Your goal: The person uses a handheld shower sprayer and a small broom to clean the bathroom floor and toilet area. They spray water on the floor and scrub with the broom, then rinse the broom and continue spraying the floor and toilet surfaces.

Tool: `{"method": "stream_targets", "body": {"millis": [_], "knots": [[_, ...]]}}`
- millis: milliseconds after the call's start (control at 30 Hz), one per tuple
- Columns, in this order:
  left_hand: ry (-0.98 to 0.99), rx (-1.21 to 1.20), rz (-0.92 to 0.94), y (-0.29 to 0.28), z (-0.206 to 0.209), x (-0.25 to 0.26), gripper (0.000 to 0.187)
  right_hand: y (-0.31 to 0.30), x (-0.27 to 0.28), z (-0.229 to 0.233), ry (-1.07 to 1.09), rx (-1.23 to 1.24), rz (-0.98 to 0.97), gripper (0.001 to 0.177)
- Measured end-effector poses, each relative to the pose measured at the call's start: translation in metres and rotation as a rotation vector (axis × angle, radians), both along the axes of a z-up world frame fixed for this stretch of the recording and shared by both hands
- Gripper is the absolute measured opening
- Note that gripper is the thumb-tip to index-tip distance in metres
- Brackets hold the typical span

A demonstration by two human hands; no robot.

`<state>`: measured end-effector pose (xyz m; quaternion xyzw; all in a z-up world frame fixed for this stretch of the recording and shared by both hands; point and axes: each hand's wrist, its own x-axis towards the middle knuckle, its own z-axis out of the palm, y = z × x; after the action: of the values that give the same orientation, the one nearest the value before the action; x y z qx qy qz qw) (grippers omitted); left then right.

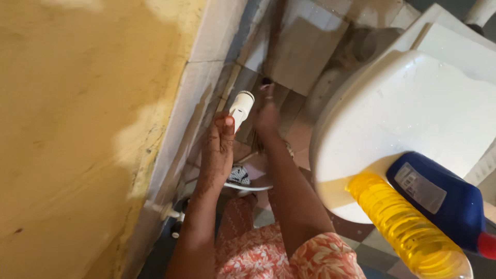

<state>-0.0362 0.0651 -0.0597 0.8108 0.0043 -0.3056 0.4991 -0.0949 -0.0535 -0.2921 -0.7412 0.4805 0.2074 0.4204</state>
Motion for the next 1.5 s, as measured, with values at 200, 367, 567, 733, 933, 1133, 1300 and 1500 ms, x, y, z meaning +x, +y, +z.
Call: {"method": "stream_targets", "body": {"millis": [200, 367, 567, 733, 933, 1133, 1300, 1500], "knots": [[0.023, -0.036, 0.052, 0.019, 0.017, -0.005, 0.062, 0.056, -0.039, 0.073, 0.086, 0.075, 0.338, 0.113], [0.043, 0.09, 0.014, 0.028, 0.055, -0.011, 0.061, 0.074, -0.112, 0.137, 0.295, 0.2, 0.404, 0.11], [0.098, 0.027, 0.043, 0.032, 0.052, -0.032, 0.063, 0.053, -0.162, 0.097, -0.006, -0.108, -0.001, 0.075], [0.084, 0.002, 0.024, 0.026, 0.04, -0.038, 0.063, 0.055, -0.142, 0.059, 0.062, -0.08, -0.098, 0.06], [0.167, 0.052, 0.019, 0.021, 0.043, -0.042, 0.067, 0.078, -0.125, 0.082, 0.086, 0.012, 0.111, 0.092], [0.186, 0.008, -0.004, 0.009, 0.051, -0.033, 0.066, 0.064, -0.131, 0.101, 0.104, -0.032, 0.029, 0.096], [0.184, -0.055, -0.023, 0.003, 0.06, -0.038, 0.061, 0.112, -0.161, 0.116, -0.013, 0.05, -0.052, 0.102], [0.187, -0.081, -0.024, 0.021, 0.053, -0.049, 0.056, 0.071, -0.122, 0.052, 0.014, -0.057, -0.073, 0.053]]}}
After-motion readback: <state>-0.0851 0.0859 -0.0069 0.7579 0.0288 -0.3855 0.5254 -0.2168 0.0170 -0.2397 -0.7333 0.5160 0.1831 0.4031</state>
